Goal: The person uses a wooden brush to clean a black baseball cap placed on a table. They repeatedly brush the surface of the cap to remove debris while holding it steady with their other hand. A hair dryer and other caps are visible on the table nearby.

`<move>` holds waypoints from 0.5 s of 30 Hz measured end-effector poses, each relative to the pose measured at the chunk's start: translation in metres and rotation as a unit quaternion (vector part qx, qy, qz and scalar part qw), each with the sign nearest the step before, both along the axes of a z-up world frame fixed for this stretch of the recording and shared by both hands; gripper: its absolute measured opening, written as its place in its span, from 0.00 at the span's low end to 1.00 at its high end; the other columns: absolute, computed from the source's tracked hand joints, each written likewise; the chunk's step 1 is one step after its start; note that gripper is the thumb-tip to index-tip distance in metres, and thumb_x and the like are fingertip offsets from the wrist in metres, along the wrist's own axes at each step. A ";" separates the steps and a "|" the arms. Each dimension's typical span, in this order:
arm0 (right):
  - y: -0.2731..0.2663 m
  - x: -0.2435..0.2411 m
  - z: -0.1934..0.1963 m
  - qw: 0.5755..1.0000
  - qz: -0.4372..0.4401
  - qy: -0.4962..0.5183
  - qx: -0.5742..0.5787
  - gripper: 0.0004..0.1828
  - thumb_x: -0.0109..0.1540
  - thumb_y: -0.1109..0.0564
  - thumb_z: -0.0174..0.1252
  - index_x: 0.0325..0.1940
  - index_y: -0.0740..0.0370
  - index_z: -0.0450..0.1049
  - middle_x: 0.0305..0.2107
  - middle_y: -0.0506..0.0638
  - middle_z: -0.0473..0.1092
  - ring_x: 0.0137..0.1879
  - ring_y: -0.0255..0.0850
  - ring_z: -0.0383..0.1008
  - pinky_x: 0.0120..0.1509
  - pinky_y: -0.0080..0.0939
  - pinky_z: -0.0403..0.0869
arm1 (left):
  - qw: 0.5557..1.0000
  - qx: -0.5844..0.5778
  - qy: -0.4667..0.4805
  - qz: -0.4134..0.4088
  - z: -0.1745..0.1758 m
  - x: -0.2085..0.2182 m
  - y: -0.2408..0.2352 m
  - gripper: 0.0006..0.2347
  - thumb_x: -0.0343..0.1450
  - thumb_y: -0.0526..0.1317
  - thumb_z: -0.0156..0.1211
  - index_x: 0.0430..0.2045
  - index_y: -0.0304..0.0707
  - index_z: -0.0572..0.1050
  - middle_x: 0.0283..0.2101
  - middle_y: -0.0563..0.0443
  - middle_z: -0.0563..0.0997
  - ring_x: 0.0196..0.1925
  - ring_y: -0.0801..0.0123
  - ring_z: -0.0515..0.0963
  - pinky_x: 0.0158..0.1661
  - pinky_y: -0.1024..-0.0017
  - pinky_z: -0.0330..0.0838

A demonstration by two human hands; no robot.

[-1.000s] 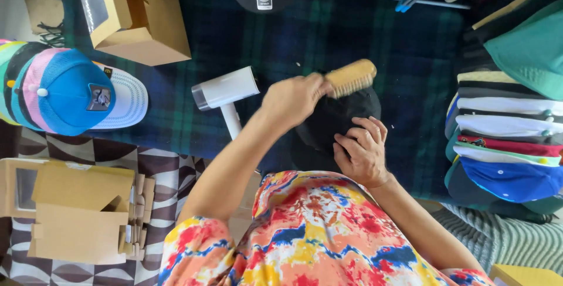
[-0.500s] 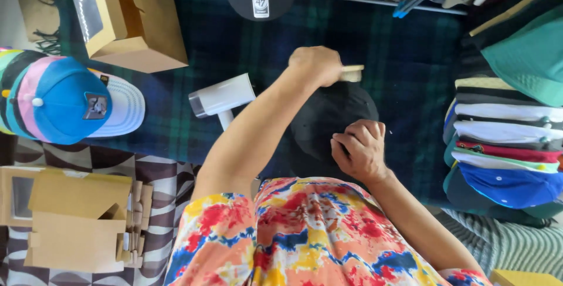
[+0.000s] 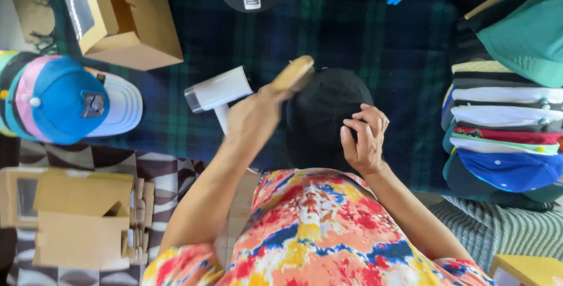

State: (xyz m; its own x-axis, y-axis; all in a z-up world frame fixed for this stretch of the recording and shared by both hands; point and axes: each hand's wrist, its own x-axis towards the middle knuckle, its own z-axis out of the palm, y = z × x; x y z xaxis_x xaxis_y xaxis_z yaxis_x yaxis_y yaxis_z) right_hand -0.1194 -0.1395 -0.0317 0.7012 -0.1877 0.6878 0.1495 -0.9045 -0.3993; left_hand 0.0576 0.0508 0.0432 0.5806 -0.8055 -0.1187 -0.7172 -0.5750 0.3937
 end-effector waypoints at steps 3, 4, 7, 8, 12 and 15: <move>-0.003 -0.004 -0.005 0.999 0.011 -0.003 0.039 0.06 0.69 0.59 0.55 0.44 0.65 0.74 0.42 0.54 0.65 0.59 0.58 0.71 0.59 0.54 0.66 | 0.989 0.103 -0.012 0.105 -0.011 -0.016 0.018 0.16 0.80 0.48 0.42 0.31 0.37 0.73 0.24 0.42 0.80 0.28 0.42 0.85 0.30 0.49 0.79; -0.006 -0.003 -0.013 0.998 0.003 -0.009 0.059 0.04 0.68 0.62 0.55 0.44 0.66 0.74 0.43 0.55 0.64 0.57 0.58 0.70 0.60 0.55 0.67 | 0.986 0.027 -0.141 0.088 0.000 -0.030 0.007 0.14 0.79 0.49 0.45 0.31 0.42 0.73 0.22 0.50 0.76 0.23 0.54 0.82 0.25 0.61 0.75; -0.013 0.002 -0.019 0.993 -0.019 -0.005 0.118 0.05 0.67 0.66 0.55 0.46 0.68 0.73 0.45 0.57 0.64 0.58 0.60 0.68 0.61 0.57 0.69 | 0.967 -0.106 -0.218 0.072 0.003 -0.060 -0.023 0.13 0.78 0.52 0.46 0.33 0.46 0.72 0.19 0.57 0.70 0.17 0.65 0.78 0.19 0.71 0.71; -0.016 0.005 -0.018 0.988 -0.031 0.001 0.153 0.06 0.67 0.67 0.55 0.49 0.70 0.72 0.47 0.58 0.64 0.62 0.62 0.68 0.63 0.58 0.70 | 0.967 -0.168 -0.172 0.080 -0.001 -0.067 -0.033 0.15 0.79 0.54 0.44 0.34 0.44 0.71 0.19 0.56 0.68 0.16 0.63 0.77 0.19 0.69 0.71; -0.020 0.015 -0.006 0.995 0.026 0.016 0.093 0.15 0.68 0.71 0.50 0.59 0.78 0.67 0.52 0.64 0.64 0.67 0.63 0.64 0.68 0.62 0.67 | 0.985 -0.062 -0.032 0.159 -0.084 -0.074 0.024 0.16 0.80 0.53 0.40 0.37 0.41 0.69 0.22 0.46 0.72 0.23 0.52 0.80 0.25 0.59 0.73; -0.028 0.016 -0.002 0.986 0.082 -0.062 -0.128 0.15 0.65 0.78 0.48 0.57 0.82 0.63 0.55 0.78 0.65 0.63 0.78 0.65 0.62 0.73 0.67 | 0.945 0.090 0.189 0.250 -0.128 -0.092 0.059 0.17 0.81 0.52 0.33 0.40 0.36 0.65 0.28 0.31 0.79 0.35 0.34 0.84 0.35 0.44 0.77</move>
State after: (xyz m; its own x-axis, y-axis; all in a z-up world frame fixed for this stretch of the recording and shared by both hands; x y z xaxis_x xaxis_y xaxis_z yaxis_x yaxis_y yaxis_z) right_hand -0.1038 -0.1678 -0.0335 0.6146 0.1122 0.7808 0.3363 -0.9326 -0.1307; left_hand -0.0344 0.1103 -0.0853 0.7724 -0.3890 -0.5021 -0.1665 -0.8869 0.4309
